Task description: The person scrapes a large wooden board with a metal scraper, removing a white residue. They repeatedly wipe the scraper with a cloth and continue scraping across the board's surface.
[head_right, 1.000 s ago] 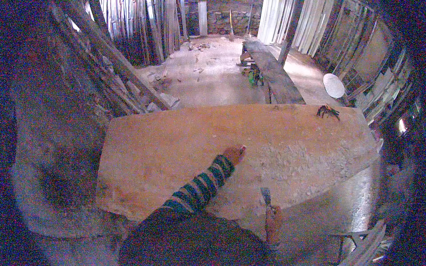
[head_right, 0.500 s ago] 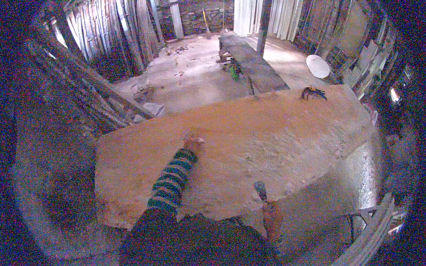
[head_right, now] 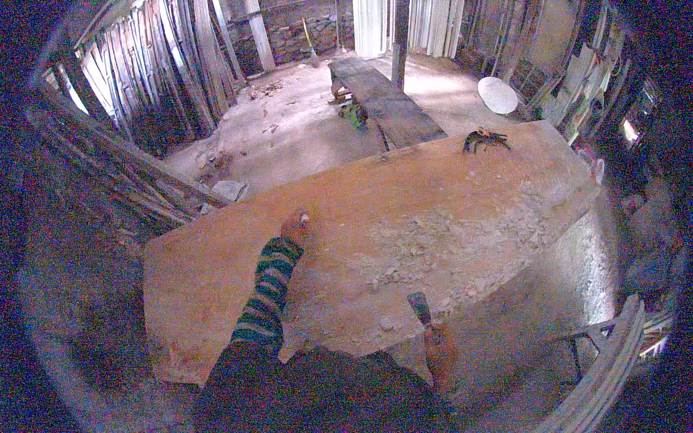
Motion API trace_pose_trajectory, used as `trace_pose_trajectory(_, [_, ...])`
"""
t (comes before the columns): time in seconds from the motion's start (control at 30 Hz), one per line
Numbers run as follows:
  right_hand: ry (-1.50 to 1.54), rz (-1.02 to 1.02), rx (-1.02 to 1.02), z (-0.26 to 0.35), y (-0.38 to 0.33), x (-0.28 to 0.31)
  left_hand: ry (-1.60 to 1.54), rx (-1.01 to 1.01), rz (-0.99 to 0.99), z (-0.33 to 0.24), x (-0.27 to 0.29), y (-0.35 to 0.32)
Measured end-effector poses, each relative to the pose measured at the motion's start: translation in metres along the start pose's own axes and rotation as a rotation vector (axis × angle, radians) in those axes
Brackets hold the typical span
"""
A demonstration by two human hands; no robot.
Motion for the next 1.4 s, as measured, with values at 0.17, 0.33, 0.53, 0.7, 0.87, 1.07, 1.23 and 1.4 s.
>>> trace_pose_trajectory(0.17, [-0.003, 0.246, -0.136, -0.002, 0.025, 0.012, 0.365, -0.136, 0.273, -0.021, -0.087, -0.016])
trace_pose_trajectory(0.33, [0.077, 0.051, 0.057, -0.035, 0.038, 0.025, -0.223, -0.212, 0.262, -0.189, -0.141, -0.077])
trace_pose_trajectory(0.53, [0.157, -0.045, 0.07, -0.08, 0.044, 0.018, -0.062, -0.101, 0.004, -0.116, -0.038, -0.012])
trace_pose_trajectory(0.7, [0.194, -0.016, 0.032, -0.068, 0.044, 0.018, 0.323, 0.487, -0.009, 0.091, 0.092, 0.041])
trace_pose_trajectory(0.87, [0.185, -0.036, 0.032, -0.066, 0.029, 0.016, 0.498, 0.413, -0.049, 0.143, 0.073, 0.043])
trace_pose_trajectory(1.07, [0.195, 0.081, -0.05, -0.026, 0.036, 0.038, 0.419, -0.011, 0.367, -0.109, -0.07, -0.005])
trace_pose_trajectory(1.23, [0.258, 0.034, 0.083, -0.005, 0.058, 0.034, -0.397, -0.305, 0.223, -0.203, -0.126, -0.061])
trace_pose_trajectory(1.4, [0.186, -0.08, 0.17, -0.036, 0.063, 0.026, 0.222, 0.039, 0.3, -0.145, -0.064, 0.018])
Point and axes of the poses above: each hand's wrist, its own y-axis towards the middle knuckle, its own x-axis out of the back of the hand, z = x × y, the point moved 1 cm from there along y, towards the middle knuckle, and after that the axes turned 10 degrees about x, right-handed, at the moved point
